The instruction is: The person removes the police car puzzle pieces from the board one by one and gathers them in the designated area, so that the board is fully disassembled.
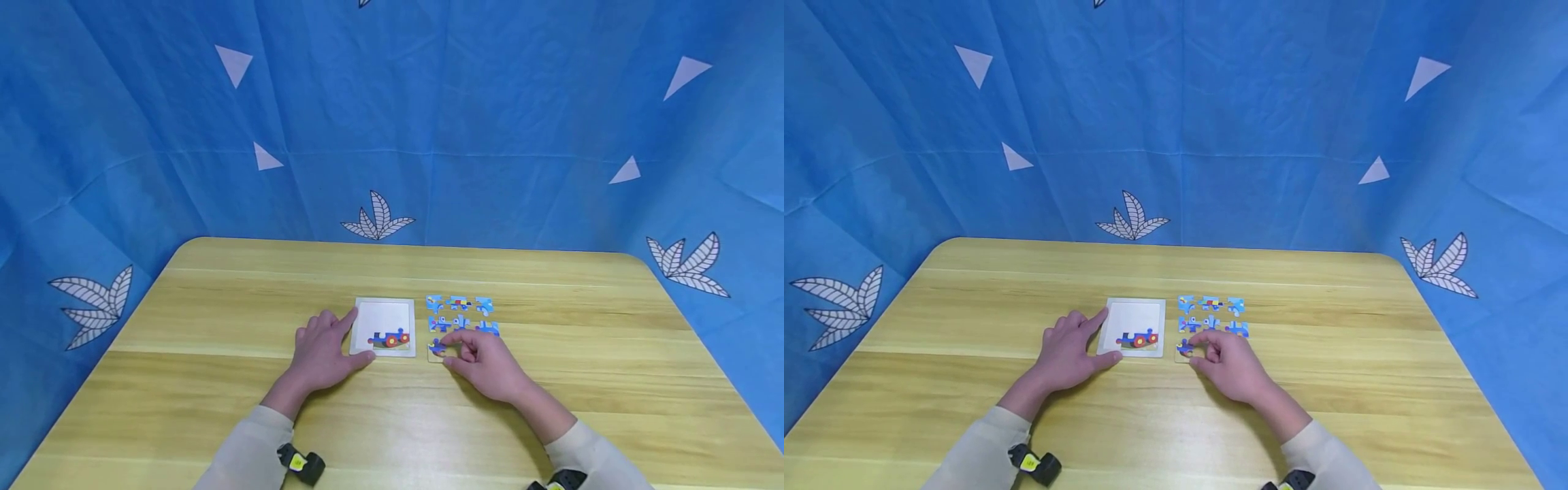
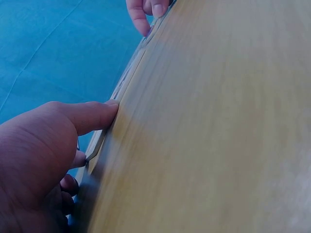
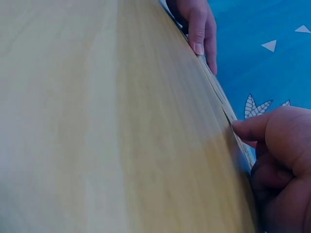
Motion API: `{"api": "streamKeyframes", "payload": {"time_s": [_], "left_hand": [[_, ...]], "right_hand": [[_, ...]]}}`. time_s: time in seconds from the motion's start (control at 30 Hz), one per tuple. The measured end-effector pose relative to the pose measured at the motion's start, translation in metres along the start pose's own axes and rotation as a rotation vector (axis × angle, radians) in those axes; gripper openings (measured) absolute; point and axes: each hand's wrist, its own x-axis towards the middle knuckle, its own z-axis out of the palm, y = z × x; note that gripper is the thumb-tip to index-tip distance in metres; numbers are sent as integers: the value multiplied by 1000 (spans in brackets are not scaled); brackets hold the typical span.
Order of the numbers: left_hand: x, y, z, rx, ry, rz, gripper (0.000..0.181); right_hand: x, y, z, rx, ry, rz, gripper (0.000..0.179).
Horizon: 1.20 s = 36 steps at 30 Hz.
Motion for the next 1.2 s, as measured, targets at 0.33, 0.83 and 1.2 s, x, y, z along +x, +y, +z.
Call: {"api": "streamKeyframes", "payload": {"time_s": [0.33,0.83,1.2], "left_hand": [[0,0,0,2,1,6,91],[0,-1,0,2,3,-2,92],[0,0,-1,5,-2,-6,93]], "right_hand": [[-2,0,3,-20,32,45,22],[-1,-6,5,67,79,78,27],[16,-28,22,131,84,42,31]]}}
